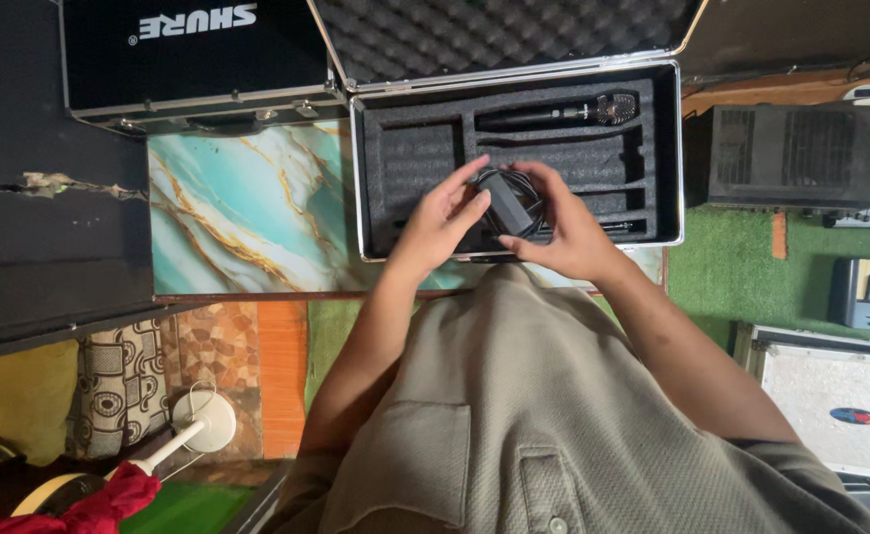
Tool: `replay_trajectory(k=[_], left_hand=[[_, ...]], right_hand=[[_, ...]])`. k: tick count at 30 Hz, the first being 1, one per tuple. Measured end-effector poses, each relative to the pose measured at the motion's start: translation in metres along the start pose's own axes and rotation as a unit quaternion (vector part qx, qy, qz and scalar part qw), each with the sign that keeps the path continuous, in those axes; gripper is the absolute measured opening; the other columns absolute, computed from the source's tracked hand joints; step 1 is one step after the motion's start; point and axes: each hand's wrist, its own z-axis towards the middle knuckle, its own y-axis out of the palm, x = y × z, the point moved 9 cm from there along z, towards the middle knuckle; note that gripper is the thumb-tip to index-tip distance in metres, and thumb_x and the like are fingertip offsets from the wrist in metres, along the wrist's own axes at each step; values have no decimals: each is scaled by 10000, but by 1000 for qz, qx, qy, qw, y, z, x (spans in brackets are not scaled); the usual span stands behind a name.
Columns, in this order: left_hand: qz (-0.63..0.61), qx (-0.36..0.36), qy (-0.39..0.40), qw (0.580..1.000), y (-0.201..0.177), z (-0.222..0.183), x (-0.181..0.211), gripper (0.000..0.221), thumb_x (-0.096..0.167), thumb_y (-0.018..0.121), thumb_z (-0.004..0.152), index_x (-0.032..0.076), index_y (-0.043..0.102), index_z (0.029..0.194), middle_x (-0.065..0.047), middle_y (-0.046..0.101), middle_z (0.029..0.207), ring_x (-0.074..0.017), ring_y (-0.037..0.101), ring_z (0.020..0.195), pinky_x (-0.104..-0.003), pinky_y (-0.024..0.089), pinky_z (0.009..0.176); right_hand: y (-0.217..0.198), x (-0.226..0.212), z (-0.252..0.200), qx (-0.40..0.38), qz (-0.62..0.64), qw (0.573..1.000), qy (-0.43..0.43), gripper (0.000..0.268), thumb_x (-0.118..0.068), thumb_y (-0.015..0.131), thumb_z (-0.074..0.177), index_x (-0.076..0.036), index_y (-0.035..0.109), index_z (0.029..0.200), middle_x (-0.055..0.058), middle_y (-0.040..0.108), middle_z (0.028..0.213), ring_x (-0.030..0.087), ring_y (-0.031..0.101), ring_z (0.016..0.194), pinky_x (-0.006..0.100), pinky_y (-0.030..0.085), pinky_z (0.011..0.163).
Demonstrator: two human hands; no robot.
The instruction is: The person places a wireless microphone into a padded carrying case and then places a power adapter into a different compartment in the same case.
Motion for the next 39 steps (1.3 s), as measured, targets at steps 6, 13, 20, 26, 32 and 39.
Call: replay_trajectory(k=[6,13,20,26,32,39], left_hand=[[-33,53,-7,998,-7,-11,-13,549,104,660,1022,10,458,1524,-124,685,1299,-145,632,1191,-281,475,1063],[-58,130,-14,990,-20,-17,-37,554,118,692,993,19,473,1492,-126,695,1272,-152,647,1125,-280,506,985],[-22,121,-20,992,-59,-12,-63,507,120,697,985,11,488,1435,-136,700,1247,-151,659,1120,-273,511,977],[265,115,-24,957,-118,-10,-37,317,232,669,1018,54,637,1278,-140,746,1176,-229,707,1147,-329,538,966],[565,76,-23,821,-141,-11,5,329,187,649,922,152,696,1246,-133,751,1005,-337,617,1082,-511,416,919],[647,57,31,759,-153,-2,-9,330,191,672,872,138,739,1191,-73,761,1013,-293,599,1065,-531,350,898]], right_hand=[[-1,-7,-3,12,-205,979,0,878,-207,824,815,-8,411,1564,230,539,1455,351,568,1335,394,452,1115],[10,-2,7,33,-289,957,6,822,-279,857,829,-5,483,1508,266,534,1405,424,581,1248,438,494,1034],[29,14,29,-3,-287,958,10,773,-246,840,840,-37,509,1508,233,566,1369,402,591,1231,432,502,1021],[57,38,65,-63,-252,965,28,760,-208,838,821,-41,515,1489,227,554,1380,391,578,1224,425,487,1002],[85,71,104,-111,-242,964,27,759,-164,809,819,-60,504,1506,211,525,1402,391,568,1259,426,480,1034],[109,131,126,-187,-270,937,117,771,-193,752,843,-110,434,1540,198,441,1473,393,578,1219,408,480,1047]])
